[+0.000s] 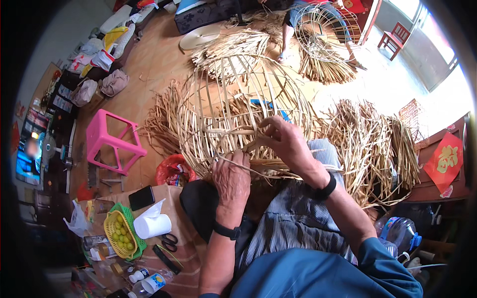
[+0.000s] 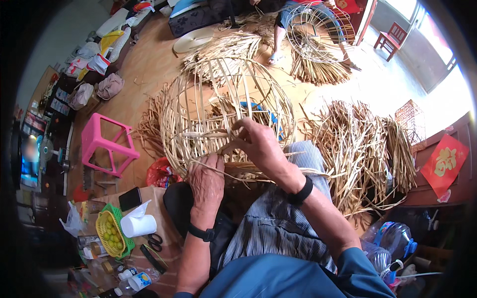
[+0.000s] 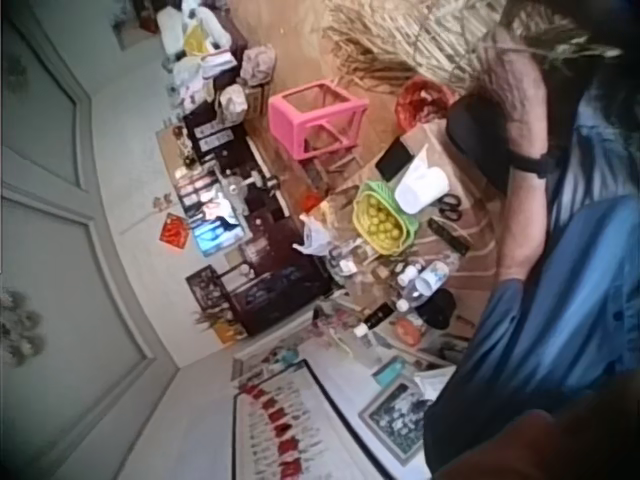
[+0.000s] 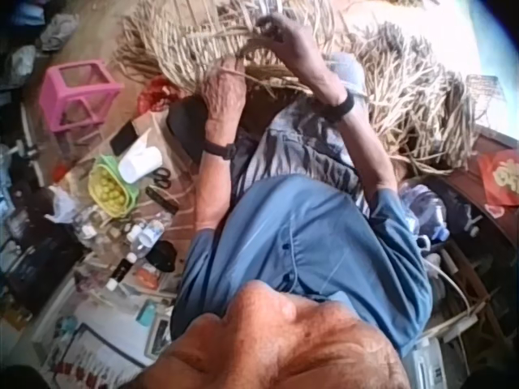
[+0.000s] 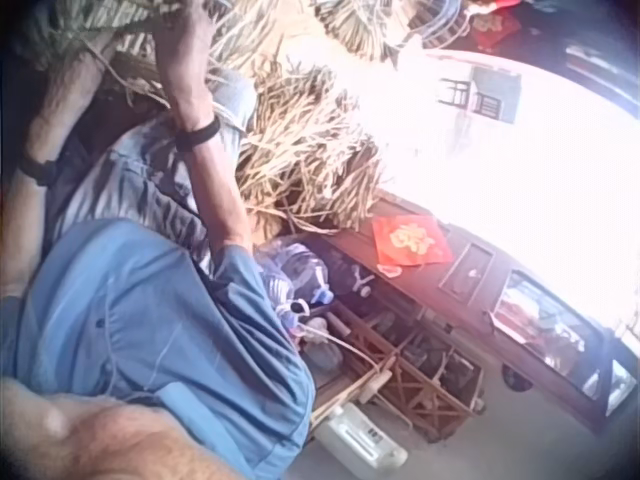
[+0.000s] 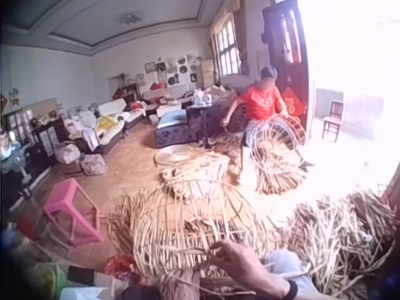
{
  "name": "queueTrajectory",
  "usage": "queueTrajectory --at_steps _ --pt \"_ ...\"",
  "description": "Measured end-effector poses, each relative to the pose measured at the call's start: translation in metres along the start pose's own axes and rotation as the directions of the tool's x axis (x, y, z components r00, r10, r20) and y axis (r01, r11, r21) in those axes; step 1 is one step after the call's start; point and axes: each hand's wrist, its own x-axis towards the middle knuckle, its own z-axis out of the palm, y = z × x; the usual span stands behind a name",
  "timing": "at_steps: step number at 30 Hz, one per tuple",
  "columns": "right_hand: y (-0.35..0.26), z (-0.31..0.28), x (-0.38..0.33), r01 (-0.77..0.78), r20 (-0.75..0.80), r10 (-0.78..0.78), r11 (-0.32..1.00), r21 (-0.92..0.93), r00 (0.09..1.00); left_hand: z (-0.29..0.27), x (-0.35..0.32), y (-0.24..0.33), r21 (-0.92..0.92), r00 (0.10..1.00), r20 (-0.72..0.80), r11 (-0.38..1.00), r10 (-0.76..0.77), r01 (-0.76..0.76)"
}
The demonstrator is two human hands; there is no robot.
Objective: Weaving strips of bamboo together to form a large basket or furniture frame.
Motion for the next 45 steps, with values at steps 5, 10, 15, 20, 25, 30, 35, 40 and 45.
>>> queueTrajectory --at_steps 5,10,15,20,25,30,35,40,45 --pt "0.028 0.01 -0.044 -0.26 -0.117 0.388 0.783 0.565 0.914 0.002 -0.002 -0.003 0.019 0.999 0.02 0.999 0.032 -0.033" --pt "0.04 0.011 -0.088 -0.379 0.052 0.5 0.58 0.722 0.864 -0.006 -0.005 -0.015 -0.195 0.984 0.168 0.98 0.058 -0.024" --pt "0.035 -0.003 -0.075 -0.391 0.146 0.363 0.829 0.4 0.92 -0.033 -0.012 -0.01 -0.098 0.986 0.043 0.983 0.159 -0.154" --pt "0.024 -0.015 -0.062 -0.375 0.177 0.339 0.715 0.59 0.924 -0.035 -0.012 0.012 -0.032 0.955 0.065 0.957 0.288 -0.287" --pt "0.028 -0.016 -0.057 -0.343 0.281 0.31 0.168 0.924 0.908 -0.027 -0.001 0.014 0.073 0.956 0.099 0.956 0.276 -0.284" --pt "0.027 0.004 -0.059 -0.455 0.208 0.407 0.751 0.479 0.89 -0.024 -0.003 0.008 0.059 0.94 0.139 0.945 0.313 -0.323" --pt "0.033 -0.005 -0.074 -0.508 0.326 0.394 0.735 0.45 0.859 -0.025 0.0 0.003 0.135 0.965 0.133 0.961 0.225 -0.242" --pt "0.044 -0.022 -0.083 -0.397 0.238 0.479 0.263 0.879 0.845 -0.032 0.007 0.005 -0.022 0.954 0.198 0.974 0.227 -0.227" --pt "0.026 -0.011 -0.092 -0.696 0.424 0.559 0.644 0.319 0.712 -0.03 0.012 0.004 -0.24 0.961 0.211 0.963 0.177 -0.124"
